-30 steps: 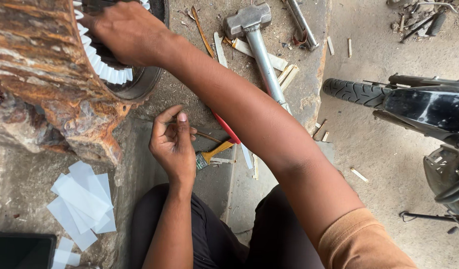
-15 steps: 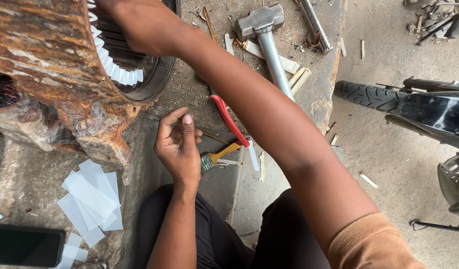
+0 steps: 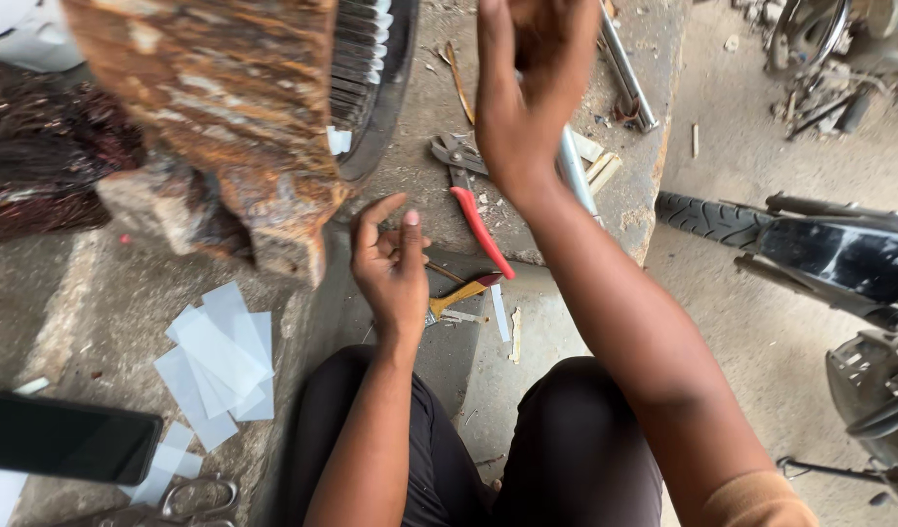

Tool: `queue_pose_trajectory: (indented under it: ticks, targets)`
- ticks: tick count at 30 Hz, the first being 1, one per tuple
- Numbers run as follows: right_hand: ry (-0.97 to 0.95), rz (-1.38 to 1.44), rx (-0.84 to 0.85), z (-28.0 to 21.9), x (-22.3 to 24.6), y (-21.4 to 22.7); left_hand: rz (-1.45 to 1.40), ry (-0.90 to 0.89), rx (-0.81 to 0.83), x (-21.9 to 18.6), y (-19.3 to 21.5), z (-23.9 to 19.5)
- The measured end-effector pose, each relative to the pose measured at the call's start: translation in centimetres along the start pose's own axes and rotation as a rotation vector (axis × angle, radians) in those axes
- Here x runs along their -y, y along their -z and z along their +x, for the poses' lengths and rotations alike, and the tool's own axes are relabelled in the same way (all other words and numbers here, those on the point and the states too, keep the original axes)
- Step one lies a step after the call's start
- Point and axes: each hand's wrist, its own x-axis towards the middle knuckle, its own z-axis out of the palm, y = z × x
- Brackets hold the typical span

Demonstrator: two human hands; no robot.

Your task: The person cuts a translucent plastic sheet into smaller rectangular pieces using scissors, then folds each piece in half and places them into slots on a rusty metal rack. The person repeats this process for multiple pieces.

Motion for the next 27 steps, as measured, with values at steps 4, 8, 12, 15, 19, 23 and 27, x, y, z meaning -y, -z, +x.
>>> queue_pose_trajectory:
  ticks: [4,8,12,15,19,23,27]
  targets:
    - [0.355,-0.551,0.591,-7.2,10.6,-0.3,-0.075,0.030,0.024,0.3,-0.2,-0.5]
    - [0.364,-0.210,1.394,-15.8,17.2,-6.0,-0.007,0.054,0.052,0.0,-0.2,-1.3]
    - [0.296,-0.507,1.397,-21.3,17.4,-11.0,0.092,-0.018,0.063,-0.5,0.1,-1.6]
    - [0.289,-0.677,1.355,-23.2,15.5,-12.2,0.093,-0.017,0.038,-1.2,0.4,-2.0]
    - [0.413,-0.697,1.458,-24.3,13.7,-11.8,0.103,-0.032,0.006,-1.6,0.4,-1.9]
    - [0.482,-0.652,1.459,-23.4,13.5,-10.9,0.180,-0.045,0.024,-2.1,0.4,-1.5]
    - [0.456,-0.561,1.373,-22.0,14.0,-10.0,0.255,-0.178,0.070,-2.8,0.4,-1.5]
